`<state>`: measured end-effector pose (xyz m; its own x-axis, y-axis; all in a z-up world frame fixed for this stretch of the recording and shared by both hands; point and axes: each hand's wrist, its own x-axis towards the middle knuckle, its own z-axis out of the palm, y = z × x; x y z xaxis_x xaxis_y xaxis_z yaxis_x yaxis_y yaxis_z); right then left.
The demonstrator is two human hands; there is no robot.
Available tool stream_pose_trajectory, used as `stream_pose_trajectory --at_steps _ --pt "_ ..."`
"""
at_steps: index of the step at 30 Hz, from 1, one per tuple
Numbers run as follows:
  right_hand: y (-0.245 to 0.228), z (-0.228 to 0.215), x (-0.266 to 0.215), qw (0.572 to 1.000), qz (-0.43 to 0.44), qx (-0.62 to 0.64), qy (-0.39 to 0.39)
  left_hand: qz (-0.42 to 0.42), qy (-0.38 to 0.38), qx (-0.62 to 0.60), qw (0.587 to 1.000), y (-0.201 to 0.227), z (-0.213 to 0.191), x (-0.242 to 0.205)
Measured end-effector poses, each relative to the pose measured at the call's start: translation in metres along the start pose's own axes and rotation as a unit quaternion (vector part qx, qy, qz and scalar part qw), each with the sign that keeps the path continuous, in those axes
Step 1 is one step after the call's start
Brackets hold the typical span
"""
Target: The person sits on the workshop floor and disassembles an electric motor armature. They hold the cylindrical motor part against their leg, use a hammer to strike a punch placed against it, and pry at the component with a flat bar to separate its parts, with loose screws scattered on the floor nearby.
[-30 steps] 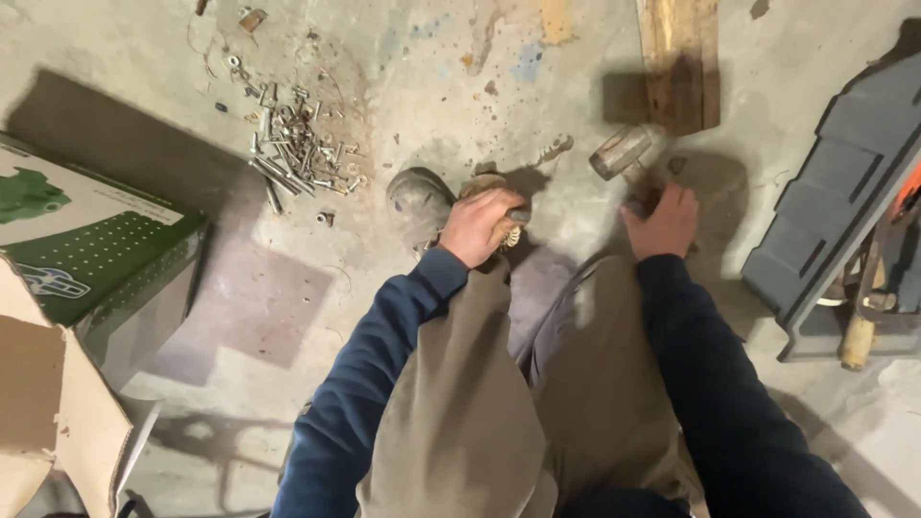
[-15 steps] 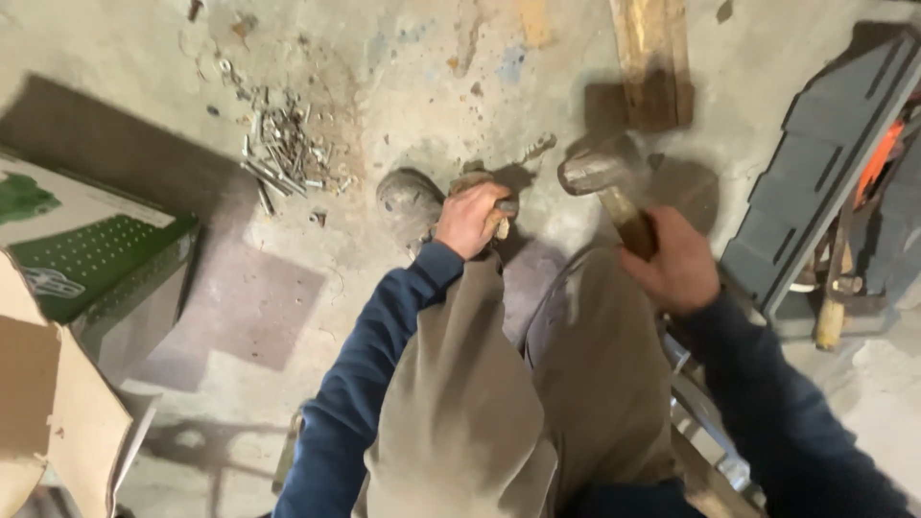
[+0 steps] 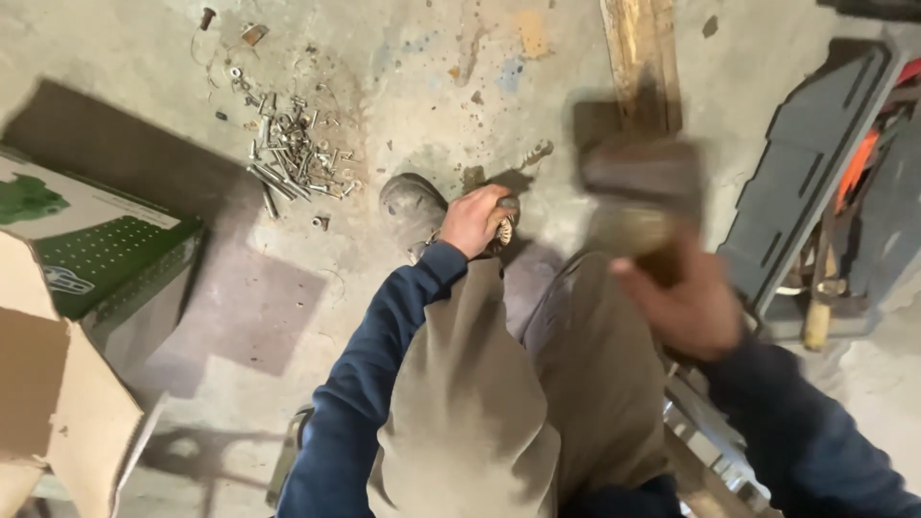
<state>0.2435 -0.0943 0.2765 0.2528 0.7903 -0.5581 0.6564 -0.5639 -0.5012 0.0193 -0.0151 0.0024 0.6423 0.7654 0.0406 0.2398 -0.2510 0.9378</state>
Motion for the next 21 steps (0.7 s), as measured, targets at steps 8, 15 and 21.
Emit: stream_pose_trajectory --at_steps 8,15,21 --pt "0.027 0.057 0.009 0.995 0.078 0.055 -0.014 -0.005 -0.061 -0.007 0.998 0.004 0.008 0.004" --pt "0.017 0.028 0.018 0.996 0.081 0.019 -0.036 0.017 -0.079 0.005 0.997 0.007 0.007 0.004" --pt "0.019 0.010 -0.008 0.941 0.056 0.330 0.047 -0.004 -0.092 -0.022 0.996 0.005 0.003 0.007"
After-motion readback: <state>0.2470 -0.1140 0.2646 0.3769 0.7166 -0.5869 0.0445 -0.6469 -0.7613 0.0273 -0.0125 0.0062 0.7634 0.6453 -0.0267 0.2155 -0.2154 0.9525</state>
